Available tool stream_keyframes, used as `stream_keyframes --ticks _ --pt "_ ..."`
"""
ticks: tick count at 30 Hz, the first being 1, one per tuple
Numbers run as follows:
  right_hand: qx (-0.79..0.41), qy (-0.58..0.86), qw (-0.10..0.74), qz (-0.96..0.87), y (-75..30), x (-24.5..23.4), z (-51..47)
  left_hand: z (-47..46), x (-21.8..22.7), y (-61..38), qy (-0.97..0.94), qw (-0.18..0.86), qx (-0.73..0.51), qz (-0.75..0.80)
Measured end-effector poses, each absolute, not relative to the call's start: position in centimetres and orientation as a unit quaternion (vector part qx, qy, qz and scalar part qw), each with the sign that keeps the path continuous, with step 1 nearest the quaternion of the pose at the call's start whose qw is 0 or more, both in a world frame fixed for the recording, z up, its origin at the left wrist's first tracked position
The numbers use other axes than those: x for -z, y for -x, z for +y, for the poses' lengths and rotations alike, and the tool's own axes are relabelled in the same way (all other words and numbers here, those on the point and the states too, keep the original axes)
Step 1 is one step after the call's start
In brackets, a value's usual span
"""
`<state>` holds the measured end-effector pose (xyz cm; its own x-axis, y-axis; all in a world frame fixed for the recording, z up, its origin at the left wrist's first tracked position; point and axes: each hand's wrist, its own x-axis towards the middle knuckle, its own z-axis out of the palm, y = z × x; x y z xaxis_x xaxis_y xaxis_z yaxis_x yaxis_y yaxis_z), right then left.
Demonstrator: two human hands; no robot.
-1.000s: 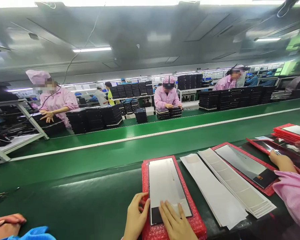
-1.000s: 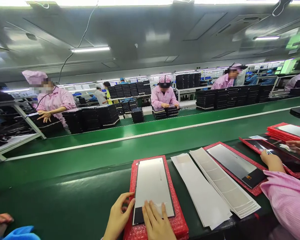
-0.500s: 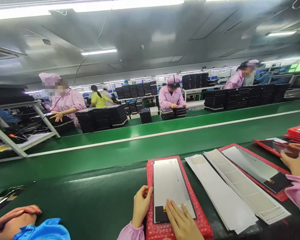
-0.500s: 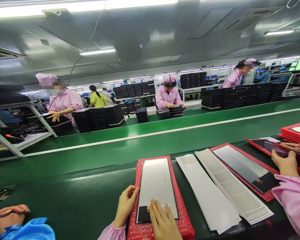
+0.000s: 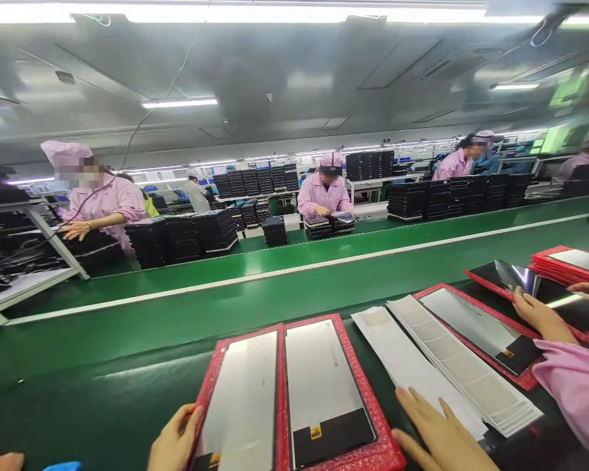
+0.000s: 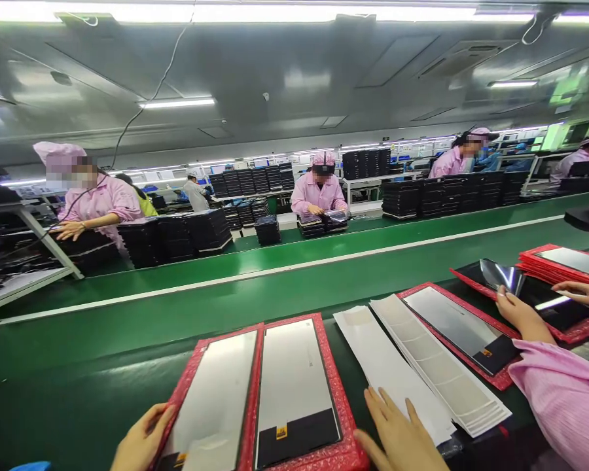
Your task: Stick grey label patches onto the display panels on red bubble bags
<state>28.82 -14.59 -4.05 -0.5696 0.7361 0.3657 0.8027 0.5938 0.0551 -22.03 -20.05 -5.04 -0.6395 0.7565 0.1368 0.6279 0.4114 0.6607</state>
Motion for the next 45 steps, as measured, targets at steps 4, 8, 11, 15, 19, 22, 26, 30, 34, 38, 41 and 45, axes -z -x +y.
stream_keyframes --ticks 4,8,11,15,19,22,26,30,34,38,41,45 --pt "-0.024 0.534 0.203 -0.821 -29.6 2.6 -8.9 -21.0 5.9 25.9 -0.405 0.097 -0.272 0.868" --pt "-0.091 0.530 0.312 -0.783 -27.6 2.3 -1.5 -18.2 2.4 19.9 -0.463 -0.016 -0.311 0.830" --pt "-0.081 0.538 0.353 -0.761 -25.6 3.9 2.5 -13.5 -2.1 9.9 -0.585 0.168 -0.364 0.705" --pt "-0.078 0.555 0.397 -0.727 -24.2 7.3 4.4 -5.3 -4.5 -2.8 -0.658 0.380 -0.327 0.561" --pt "-0.084 0.558 0.427 -0.707 -24.5 9.3 4.8 2.1 -1.7 -9.7 -0.624 0.447 -0.267 0.582" --pt "-0.095 0.555 0.446 -0.696 -24.7 9.6 5.1 5.5 0.9 -11.6 -0.581 0.470 -0.242 0.619" --pt "-0.116 0.550 0.473 -0.679 -24.7 9.3 5.2 7.3 3.1 -12.3 -0.561 0.455 -0.255 0.643" --pt "-0.143 0.547 0.490 -0.663 -24.5 8.6 4.9 7.9 4.1 -12.3 -0.562 0.436 -0.270 0.649" --pt "-0.170 0.543 0.506 -0.649 -24.5 7.8 4.6 8.2 4.5 -12.5 -0.563 0.440 -0.286 0.639" --pt "-0.209 0.529 0.520 -0.637 -24.4 7.1 4.2 8.1 4.7 -12.7 -0.560 0.479 -0.297 0.608" --pt "-0.237 0.531 0.540 -0.609 -24.5 6.7 4.1 7.9 4.5 -12.7 -0.570 0.512 -0.299 0.569" --pt "-0.276 0.537 0.561 -0.566 -24.8 6.6 4.3 7.6 3.9 -12.7 -0.588 0.541 -0.296 0.524"
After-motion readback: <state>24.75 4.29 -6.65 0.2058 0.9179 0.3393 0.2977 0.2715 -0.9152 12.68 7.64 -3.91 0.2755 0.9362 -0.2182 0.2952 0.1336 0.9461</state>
